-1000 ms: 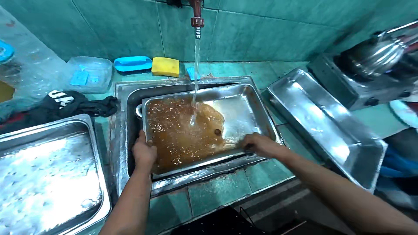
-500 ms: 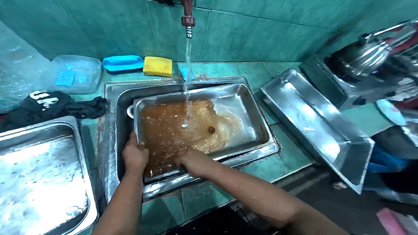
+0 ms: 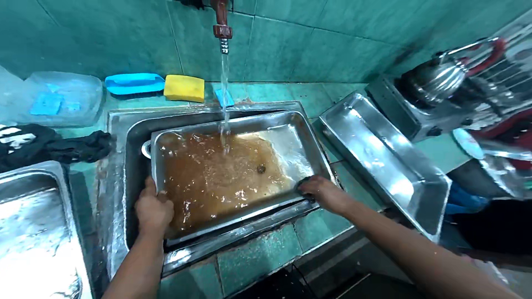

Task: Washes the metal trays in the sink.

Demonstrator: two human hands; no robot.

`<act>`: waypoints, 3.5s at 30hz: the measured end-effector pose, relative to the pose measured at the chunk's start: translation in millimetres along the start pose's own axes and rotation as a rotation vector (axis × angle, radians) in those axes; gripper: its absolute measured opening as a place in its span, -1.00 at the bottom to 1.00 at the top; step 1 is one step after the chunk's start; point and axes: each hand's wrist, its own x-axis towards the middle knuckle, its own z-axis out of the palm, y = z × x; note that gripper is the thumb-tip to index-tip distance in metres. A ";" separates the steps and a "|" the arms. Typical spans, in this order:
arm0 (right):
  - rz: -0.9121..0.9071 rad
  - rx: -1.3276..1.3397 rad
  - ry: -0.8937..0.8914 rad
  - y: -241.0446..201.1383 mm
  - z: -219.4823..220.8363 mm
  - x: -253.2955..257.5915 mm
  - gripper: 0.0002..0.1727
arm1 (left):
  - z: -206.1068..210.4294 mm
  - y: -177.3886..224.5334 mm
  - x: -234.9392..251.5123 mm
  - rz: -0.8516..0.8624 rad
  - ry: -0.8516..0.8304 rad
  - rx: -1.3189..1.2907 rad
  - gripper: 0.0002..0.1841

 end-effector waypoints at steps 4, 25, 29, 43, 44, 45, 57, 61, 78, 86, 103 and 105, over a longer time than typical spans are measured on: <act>0.128 -0.059 -0.110 19.0 -13.8 -9.6 -0.52 | 0.1 2.2 -1.1 -0.002 -0.006 0.014 -0.39; 0.161 -0.266 -0.248 63.3 -31.7 34.0 -0.58 | 2.8 0.3 2.4 -0.005 0.029 -0.055 -0.39; 0.157 -0.171 -0.181 66.3 -32.5 26.7 -0.57 | 3.0 0.7 4.5 -0.018 0.016 -0.074 -0.39; 0.003 -0.020 0.665 72.6 38.1 230.2 -0.82 | 9.0 3.3 8.9 -0.025 0.033 -0.050 -0.32; -0.042 0.016 0.639 51.9 44.5 239.7 -0.82 | 9.4 2.9 8.9 -0.024 0.036 -0.046 -0.32; -0.106 0.060 0.610 30.7 48.8 250.9 -0.79 | 9.5 2.8 8.6 -0.019 0.038 -0.044 -0.31; 0.026 -0.074 0.696 64.6 -1.4 244.3 -0.57 | 9.3 0.6 8.1 0.003 0.035 -0.030 -0.34; 0.296 -0.056 0.807 89.9 -6.5 241.5 -0.49 | 9.8 2.1 8.8 -0.012 0.036 -0.027 -0.30; 0.339 -0.274 0.557 85.0 -5.8 230.4 -0.18 | 8.3 -1.3 5.5 0.021 0.040 -0.052 -0.33; 0.688 -0.328 0.215 75.2 -33.6 188.0 -0.07 | 5.7 -5.7 5.9 0.056 0.027 -0.062 -0.35; 0.211 -0.538 0.068 108.3 -6.7 187.1 -0.26 | 3.9 -2.3 3.8 0.032 -0.005 -0.056 -0.35; 0.216 -0.442 -0.021 87.1 -11.3 166.9 -0.31 | 1.8 -3.2 3.0 0.043 -0.004 -0.061 -0.37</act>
